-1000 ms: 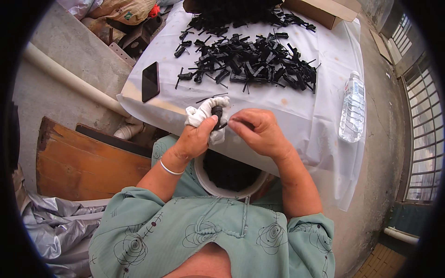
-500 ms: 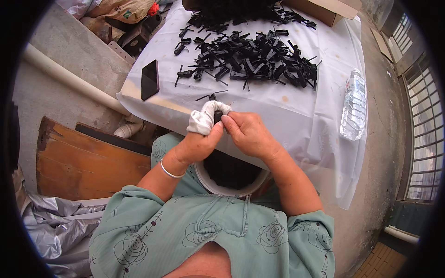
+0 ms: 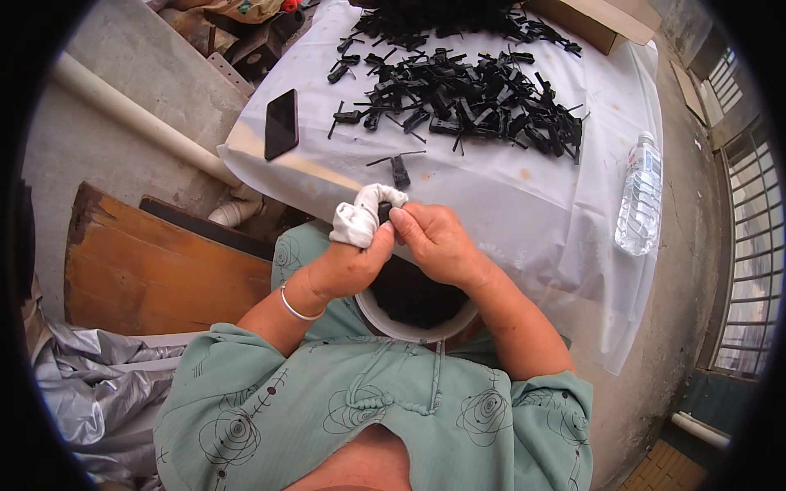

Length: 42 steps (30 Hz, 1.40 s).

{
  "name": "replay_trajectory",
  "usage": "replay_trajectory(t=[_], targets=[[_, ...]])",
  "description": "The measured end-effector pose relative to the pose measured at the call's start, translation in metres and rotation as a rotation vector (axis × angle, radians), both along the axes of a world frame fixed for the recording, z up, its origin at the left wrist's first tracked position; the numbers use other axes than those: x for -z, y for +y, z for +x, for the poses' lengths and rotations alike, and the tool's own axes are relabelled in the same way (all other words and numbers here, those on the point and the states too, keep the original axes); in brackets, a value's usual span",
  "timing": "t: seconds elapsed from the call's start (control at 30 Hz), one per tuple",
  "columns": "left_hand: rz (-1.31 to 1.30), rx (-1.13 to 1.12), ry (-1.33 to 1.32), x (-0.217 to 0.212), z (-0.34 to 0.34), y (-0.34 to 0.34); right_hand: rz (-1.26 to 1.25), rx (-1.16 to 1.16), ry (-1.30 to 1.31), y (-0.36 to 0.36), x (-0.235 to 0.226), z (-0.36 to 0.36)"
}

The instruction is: Wiping and cleaning small black plastic components using a white cloth.

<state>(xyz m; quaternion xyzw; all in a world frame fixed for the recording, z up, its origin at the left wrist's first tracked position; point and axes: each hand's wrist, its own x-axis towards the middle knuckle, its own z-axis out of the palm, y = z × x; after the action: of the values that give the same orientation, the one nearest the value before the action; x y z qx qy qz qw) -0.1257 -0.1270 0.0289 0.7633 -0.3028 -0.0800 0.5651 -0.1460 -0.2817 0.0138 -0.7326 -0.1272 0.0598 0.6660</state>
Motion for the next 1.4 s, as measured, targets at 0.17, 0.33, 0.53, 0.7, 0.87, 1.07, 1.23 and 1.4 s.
replay_trajectory(t=[0.17,0.33,0.53,0.7,0.87,1.07,1.23,1.4], targets=[[0.195,0.009,-0.185,-0.011,-0.010,0.007,-0.047,0.052,-0.048,-0.001,0.003,0.000],[0.483,0.185,-0.275,-0.030,0.003,0.022,-0.388,-0.221,0.026,-0.041,-0.023,0.002],[0.691,0.042,-0.772,-0.017,0.070,-0.009,-0.426,0.091,-0.114,-0.038,-0.015,0.007],[0.574,0.066,-0.849,-0.010,0.088,-0.014,-0.404,0.226,-0.366,-0.031,-0.008,0.007],[0.244,-0.093,-0.444,-0.018,0.064,-0.024,-0.301,0.303,-0.615,-0.021,-0.014,0.003],[-0.121,-0.032,-0.135,0.000,0.052,-0.033,-0.314,0.331,-0.848,-0.019,-0.010,0.006],[-0.216,-0.014,0.039,0.002,0.041,-0.030,-0.251,0.469,-0.705,-0.020,-0.014,0.000],[-0.252,0.208,0.299,-0.011,0.030,-0.034,0.001,0.531,-0.236,-0.024,-0.010,0.004]])
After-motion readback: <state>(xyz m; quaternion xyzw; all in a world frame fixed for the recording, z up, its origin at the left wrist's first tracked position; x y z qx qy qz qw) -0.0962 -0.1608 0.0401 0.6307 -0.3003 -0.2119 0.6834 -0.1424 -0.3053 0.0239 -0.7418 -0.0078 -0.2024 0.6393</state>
